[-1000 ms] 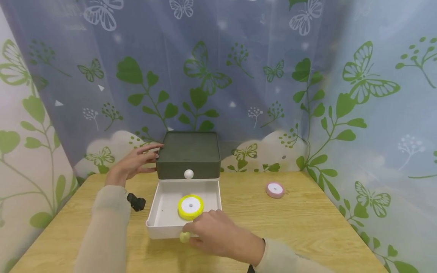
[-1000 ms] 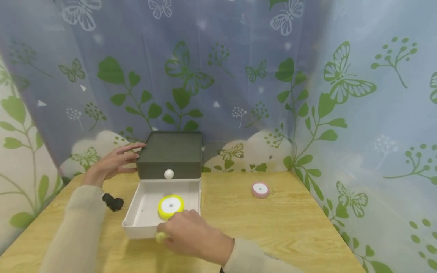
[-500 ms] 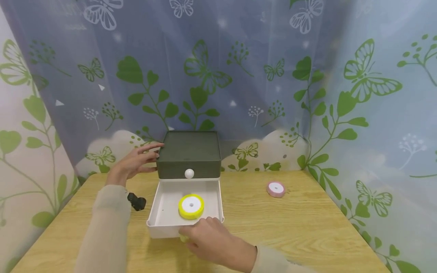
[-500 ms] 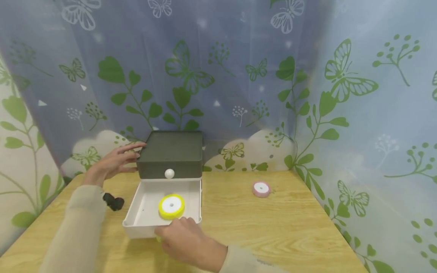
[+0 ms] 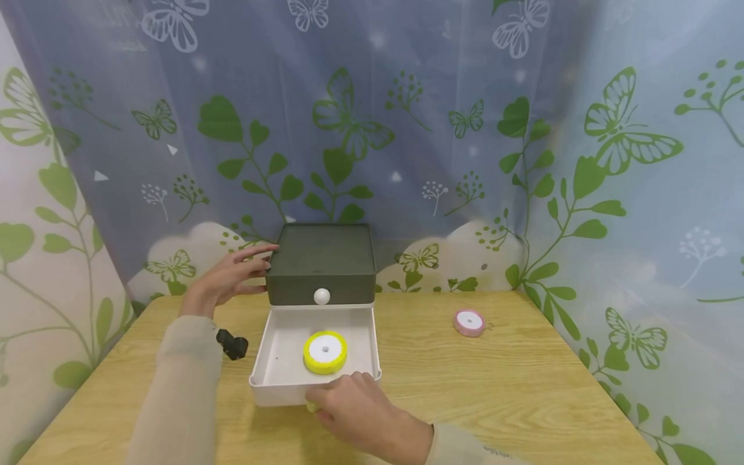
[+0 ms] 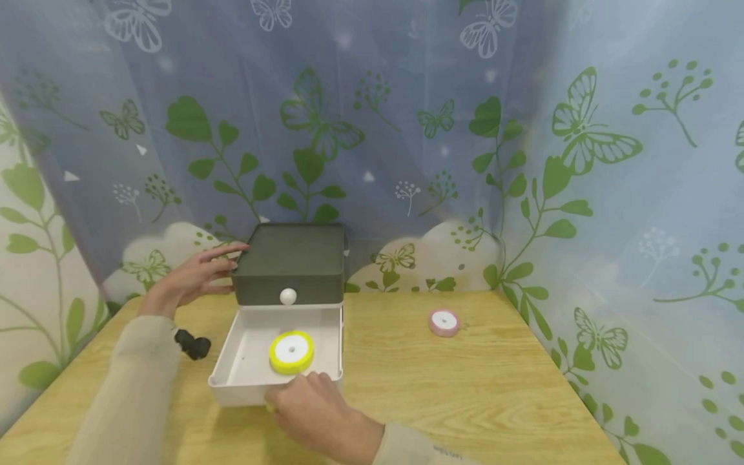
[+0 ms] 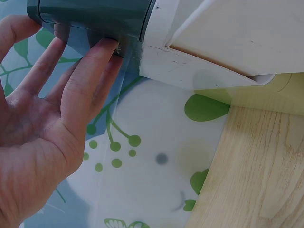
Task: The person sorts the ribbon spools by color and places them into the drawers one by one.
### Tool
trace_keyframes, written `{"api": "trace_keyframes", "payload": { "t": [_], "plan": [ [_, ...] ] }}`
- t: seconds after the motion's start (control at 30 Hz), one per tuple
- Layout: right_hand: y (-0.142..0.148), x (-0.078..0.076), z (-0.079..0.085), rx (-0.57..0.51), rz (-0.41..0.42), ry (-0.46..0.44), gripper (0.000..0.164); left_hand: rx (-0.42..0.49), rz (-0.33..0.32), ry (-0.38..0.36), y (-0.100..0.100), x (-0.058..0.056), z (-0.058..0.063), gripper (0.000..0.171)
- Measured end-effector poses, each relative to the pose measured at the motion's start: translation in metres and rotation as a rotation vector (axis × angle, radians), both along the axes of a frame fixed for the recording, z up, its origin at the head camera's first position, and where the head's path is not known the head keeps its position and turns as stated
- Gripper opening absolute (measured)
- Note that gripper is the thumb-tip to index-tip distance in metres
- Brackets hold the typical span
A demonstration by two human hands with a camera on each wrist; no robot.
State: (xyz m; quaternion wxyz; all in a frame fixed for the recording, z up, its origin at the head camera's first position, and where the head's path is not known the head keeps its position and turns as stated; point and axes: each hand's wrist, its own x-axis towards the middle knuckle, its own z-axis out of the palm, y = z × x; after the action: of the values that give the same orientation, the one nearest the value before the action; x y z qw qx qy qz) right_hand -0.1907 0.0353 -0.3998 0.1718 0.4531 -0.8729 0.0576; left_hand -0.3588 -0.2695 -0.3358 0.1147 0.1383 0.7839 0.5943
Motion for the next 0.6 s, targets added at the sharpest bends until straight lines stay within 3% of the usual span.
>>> {"api": "trace_keyframes", "payload": {
  "t": [0.3, 0.6],
  "plan": [
    [0.002, -0.011, -0.006, -0.101, 0.035, 0.071, 0.021, 0.006, -0.009, 0.005, 0.000, 0.000, -0.001, 0.061],
    [0.003, -0.019, -0.003, -0.135, 0.026, -0.035, 0.027, 0.008, -0.012, 0.004, 0.000, 0.000, -0.001, 0.061]
  ]
}}
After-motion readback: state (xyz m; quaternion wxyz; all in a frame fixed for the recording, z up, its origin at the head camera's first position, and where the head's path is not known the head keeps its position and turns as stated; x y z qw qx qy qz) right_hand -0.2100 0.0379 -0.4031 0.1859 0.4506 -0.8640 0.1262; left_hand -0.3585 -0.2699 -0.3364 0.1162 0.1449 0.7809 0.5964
